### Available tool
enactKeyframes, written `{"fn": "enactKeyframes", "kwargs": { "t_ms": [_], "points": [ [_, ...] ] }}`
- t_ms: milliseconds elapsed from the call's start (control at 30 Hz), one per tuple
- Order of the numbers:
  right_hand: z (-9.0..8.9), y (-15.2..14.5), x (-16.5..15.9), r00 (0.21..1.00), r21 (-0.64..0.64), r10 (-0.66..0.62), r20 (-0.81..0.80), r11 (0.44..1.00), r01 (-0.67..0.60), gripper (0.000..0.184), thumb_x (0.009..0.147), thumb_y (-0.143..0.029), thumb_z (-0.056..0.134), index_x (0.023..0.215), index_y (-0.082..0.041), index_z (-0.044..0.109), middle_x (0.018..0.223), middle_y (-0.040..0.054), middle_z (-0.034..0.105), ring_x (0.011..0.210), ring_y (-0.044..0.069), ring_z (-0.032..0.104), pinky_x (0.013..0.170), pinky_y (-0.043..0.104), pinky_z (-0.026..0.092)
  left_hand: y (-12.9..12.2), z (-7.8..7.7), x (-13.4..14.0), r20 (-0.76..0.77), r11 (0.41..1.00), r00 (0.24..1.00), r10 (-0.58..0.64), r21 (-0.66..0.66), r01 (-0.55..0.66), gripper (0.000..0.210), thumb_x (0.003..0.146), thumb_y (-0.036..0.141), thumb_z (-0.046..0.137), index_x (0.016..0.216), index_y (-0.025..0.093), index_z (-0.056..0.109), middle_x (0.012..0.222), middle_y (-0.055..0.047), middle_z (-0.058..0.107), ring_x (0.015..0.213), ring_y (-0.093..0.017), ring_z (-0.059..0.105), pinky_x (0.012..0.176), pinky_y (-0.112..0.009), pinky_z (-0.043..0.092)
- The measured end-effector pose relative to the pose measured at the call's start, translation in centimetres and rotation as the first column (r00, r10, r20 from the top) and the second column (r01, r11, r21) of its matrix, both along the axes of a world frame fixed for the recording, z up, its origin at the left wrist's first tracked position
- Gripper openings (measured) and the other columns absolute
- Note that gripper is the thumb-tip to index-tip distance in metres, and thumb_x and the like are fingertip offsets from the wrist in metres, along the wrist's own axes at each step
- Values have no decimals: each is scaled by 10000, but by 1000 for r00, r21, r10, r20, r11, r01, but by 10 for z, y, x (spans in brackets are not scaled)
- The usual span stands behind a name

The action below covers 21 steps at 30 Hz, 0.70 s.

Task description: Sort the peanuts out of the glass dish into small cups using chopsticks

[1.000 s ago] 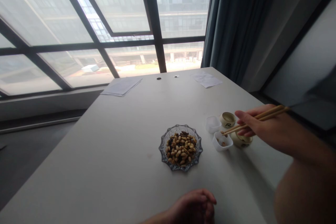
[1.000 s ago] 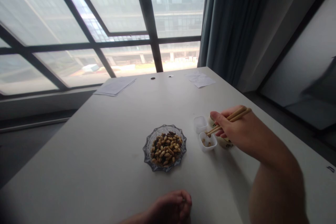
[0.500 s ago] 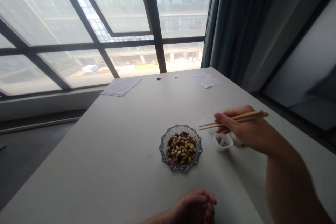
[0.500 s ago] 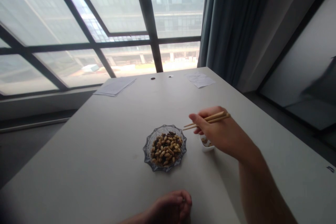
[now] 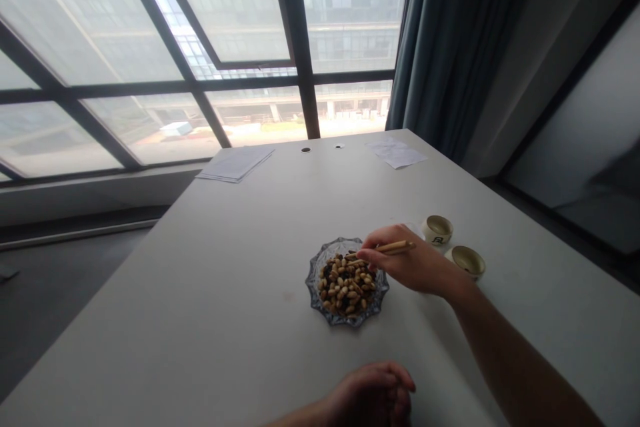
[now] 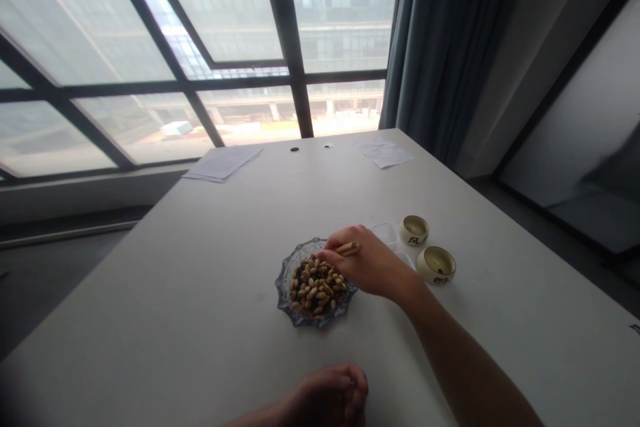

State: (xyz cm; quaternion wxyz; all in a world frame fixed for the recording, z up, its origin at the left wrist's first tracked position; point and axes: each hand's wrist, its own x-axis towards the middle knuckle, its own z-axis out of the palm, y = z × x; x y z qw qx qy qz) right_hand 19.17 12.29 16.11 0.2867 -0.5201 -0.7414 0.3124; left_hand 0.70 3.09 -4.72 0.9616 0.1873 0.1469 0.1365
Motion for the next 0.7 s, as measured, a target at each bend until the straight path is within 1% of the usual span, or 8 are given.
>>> {"fn": "enactKeyframes", "kwargs": {
  "t_ms": [167, 300, 500, 567, 700],
  "points": [
    [-2, 2, -2, 1000, 19, 8, 29, 1000, -8, 265, 978, -330, 673, 844, -151, 815, 761, 39, 781, 705, 162, 670, 677, 278, 443, 1, 1, -1, -6, 1000, 1000, -9, 0, 9, 291, 791, 329, 781, 996, 127, 735, 685, 3, 584, 608, -142, 514, 673, -296, 325],
    [-2, 2, 0, 1000, 25, -1, 22, 1000, 0, 263, 979, -337, 678, 843, -156, 812, 729, 23, 766, 685, 155, 661, 669, 273, 440, 2, 1, 0, -9, 1000, 1000, 1, -2, -2, 271, 802, 319, 770, 993, 130, 736, 682, 7, 579, 611, -137, 510, 673, -290, 325],
    [-6, 5, -2, 999, 71, 45, 4, 996, -46, 225, 969, -298, 701, 808, -175, 800, 769, 10, 771, 713, 142, 671, 675, 253, 439, 2, 2, 0, -5, 1000, 1000, 7, 6, -7, 286, 793, 336, 781, 989, 132, 739, 684, 6, 591, 606, -140, 516, 679, -291, 343],
    [-8, 6, -3, 999, 73, 52, 2, 996, -52, 250, 975, -310, 698, 787, -172, 791, 766, 12, 766, 710, 144, 669, 674, 255, 442, 1, 2, -1, -3, 1000, 1000, 6, 5, -6, 283, 797, 338, 777, 993, 137, 738, 689, 7, 589, 612, -140, 516, 680, -290, 344],
    [-11, 6, -4, 999, 50, 37, -15, 998, -36, 359, 996, -382, 671, 734, -158, 769, 710, 20, 749, 667, 157, 667, 635, 263, 445, 0, 0, 0, 7, 1000, 1000, 6, 3, -6, 291, 792, 341, 780, 994, 136, 734, 683, 10, 578, 612, -137, 509, 670, -285, 340]
  ]
}}
